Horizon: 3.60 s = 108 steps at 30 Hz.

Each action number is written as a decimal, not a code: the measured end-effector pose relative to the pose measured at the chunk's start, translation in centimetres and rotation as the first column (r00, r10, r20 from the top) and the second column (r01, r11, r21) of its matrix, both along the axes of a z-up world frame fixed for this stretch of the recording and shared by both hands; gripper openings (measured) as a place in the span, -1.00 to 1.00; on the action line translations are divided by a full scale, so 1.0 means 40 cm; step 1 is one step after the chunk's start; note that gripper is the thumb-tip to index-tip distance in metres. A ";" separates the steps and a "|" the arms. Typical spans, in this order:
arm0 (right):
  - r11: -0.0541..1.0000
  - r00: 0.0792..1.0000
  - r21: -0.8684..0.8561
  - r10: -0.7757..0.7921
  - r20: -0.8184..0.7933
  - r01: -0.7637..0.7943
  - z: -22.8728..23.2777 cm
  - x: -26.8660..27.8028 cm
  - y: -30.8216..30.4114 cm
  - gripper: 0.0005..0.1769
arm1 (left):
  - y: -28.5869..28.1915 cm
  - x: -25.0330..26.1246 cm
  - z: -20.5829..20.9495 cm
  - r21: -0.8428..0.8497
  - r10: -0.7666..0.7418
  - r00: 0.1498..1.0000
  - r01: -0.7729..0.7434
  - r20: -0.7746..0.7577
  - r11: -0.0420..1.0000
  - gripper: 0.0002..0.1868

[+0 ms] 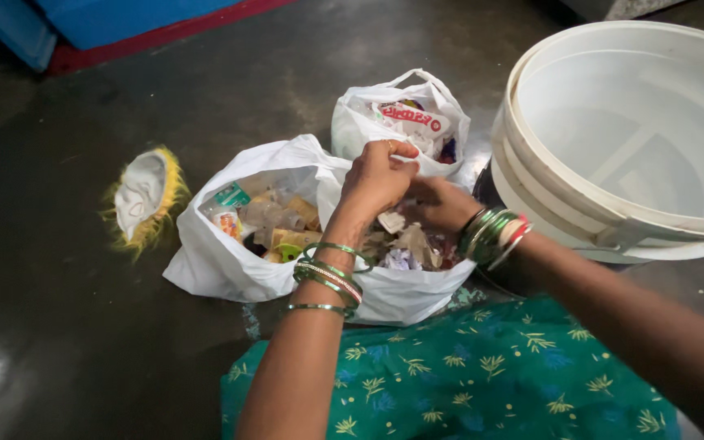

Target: The person sits on the floor and sorts through items in white plastic bags, picking up pieces of paper, cardboard, and plastic wrappers. They tear the items into smaller pieces by hand and place them into a white bucket. The person continues this process, handling various waste materials one by one.

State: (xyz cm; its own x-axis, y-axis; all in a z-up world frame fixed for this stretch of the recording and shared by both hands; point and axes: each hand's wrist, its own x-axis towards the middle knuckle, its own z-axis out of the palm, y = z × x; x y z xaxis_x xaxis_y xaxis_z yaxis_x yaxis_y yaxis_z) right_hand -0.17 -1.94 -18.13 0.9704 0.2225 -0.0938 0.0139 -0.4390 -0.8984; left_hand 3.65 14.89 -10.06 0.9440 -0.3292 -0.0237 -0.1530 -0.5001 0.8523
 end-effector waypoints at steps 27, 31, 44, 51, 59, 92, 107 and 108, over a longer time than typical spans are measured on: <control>0.904 0.967 -0.417 -0.182 -0.176 0.094 0.443 -0.173 -0.625 -0.53 | -0.595 0.001 0.173 0.327 -0.726 0.672 0.660 0.145 0.676 -0.42; 0.847 0.949 -0.493 0.043 -0.312 -0.201 0.417 -0.141 -0.640 -0.40 | -0.659 0.031 0.173 0.522 -0.834 0.534 0.756 -0.140 0.396 -0.44; 0.597 0.796 -0.620 0.052 -0.603 -0.509 0.127 0.078 -0.706 -0.34 | -0.782 0.119 0.067 0.643 -0.774 0.586 0.693 -0.241 0.325 -0.63; 0.651 0.712 -0.746 -0.458 -0.532 -0.138 0.130 0.174 -0.530 -0.50 | -0.787 0.131 0.026 0.664 -0.728 0.588 0.705 -0.352 0.249 -0.59; 0.610 0.661 -0.791 -0.572 -0.485 -0.052 0.141 0.189 -0.425 -0.52 | -0.807 0.134 -0.045 0.715 -0.639 0.619 0.683 -0.457 0.150 -0.55; 0.780 0.848 0.351 -0.522 -0.092 0.518 0.500 -0.161 -0.563 -0.75 | -0.555 -0.009 0.265 -0.318 -0.272 0.946 0.316 0.176 0.894 -0.86; 0.851 0.915 0.385 -0.402 0.045 0.355 0.539 -0.210 -0.261 -0.67 | -0.278 -0.064 0.278 -0.420 -0.095 0.955 0.211 0.281 0.883 -0.74; 0.864 0.909 0.345 -0.412 0.064 0.367 0.533 -0.208 -0.252 -0.68 | -0.264 -0.066 0.274 -0.389 -0.071 0.948 0.194 0.309 0.900 -0.78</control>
State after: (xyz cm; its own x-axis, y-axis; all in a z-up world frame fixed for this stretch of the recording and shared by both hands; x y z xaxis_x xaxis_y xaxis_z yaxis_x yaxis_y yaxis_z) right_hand -8.49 -12.04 3.21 0.9823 -0.1804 0.0513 0.0290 -0.1240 -0.9919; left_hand 1.00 4.33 0.92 0.8372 -0.3734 0.3996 -0.4561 -0.0734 0.8869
